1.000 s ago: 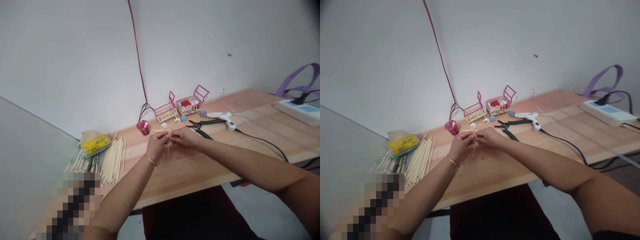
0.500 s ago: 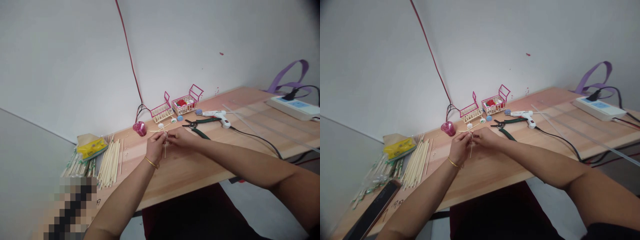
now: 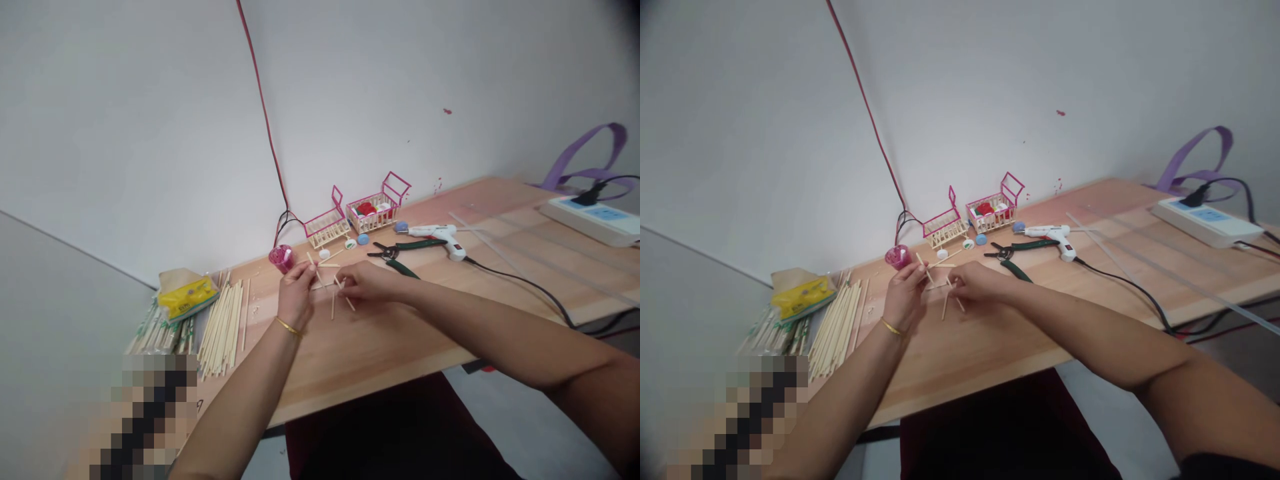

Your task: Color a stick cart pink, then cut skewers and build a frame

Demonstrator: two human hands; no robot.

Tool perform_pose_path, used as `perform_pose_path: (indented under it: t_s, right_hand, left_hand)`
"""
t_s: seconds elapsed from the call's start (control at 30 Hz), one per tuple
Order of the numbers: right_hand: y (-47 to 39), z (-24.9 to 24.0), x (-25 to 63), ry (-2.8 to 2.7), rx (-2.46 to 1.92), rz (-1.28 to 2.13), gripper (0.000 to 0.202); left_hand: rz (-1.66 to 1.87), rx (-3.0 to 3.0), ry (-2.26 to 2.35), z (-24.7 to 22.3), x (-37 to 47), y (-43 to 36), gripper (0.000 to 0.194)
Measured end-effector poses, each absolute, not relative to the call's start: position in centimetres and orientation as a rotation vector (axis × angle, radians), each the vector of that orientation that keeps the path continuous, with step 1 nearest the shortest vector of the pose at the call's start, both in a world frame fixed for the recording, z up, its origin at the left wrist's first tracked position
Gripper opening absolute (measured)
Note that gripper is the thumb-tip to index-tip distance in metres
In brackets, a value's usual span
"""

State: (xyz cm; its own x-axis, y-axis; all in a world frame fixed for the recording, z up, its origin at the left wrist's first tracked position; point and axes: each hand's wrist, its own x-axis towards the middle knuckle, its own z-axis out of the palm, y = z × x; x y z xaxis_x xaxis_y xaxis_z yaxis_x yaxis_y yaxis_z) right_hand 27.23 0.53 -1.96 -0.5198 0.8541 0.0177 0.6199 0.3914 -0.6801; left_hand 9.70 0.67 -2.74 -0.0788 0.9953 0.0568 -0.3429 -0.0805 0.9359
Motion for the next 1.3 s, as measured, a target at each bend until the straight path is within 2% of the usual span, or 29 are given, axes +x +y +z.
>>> perform_pose_path:
  t_s: [0.07,0.23,0.37,0.53,0.67,0.87,1.07,1.3]
  right_hand:
    - [0.7,-1.9,27.5,-2.347,-1.324,0.829,0.024]
    - [1.7,0.5,30.6,-2.352,-1.469,0.404,0.034]
    - [1.8,1.8,35.1,-2.473,-1.863,0.213,0.060]
    - [1.7,-0.6,39.1,-2.478,-2.126,0.122,0.087]
    - [1.7,-1.9,39.0,-2.458,-2.138,0.101,0.080]
    - [-1.2,-0.9,37.6,-2.353,-1.969,-0.086,0.069]
    - [-2.9,-0.9,37.1,-2.163,-1.460,0.158,0.057]
    - [-3.5,-0.3,31.3,-2.296,-1.115,0.421,0.069]
  left_hand:
    - [1.380,0.928,0.928,-1.9,9.3,-0.2,0.028]
    - [1.328,0.963,0.894,-1.2,8.1,-2.1,0.026]
    - [1.391,0.903,0.825,-2.3,7.5,-2.3,0.022]
    - [1.375,0.840,0.735,-3.2,7.6,-2.1,0.020]
    - [1.354,0.824,0.729,-3.0,7.7,-2.4,0.020]
    - [1.392,0.826,0.724,-3.0,7.3,-2.4,0.018]
    - [1.369,0.865,0.684,-2.7,7.5,-2.4,0.019]
    - [1.350,0.940,0.664,-2.0,7.6,-3.4,0.023]
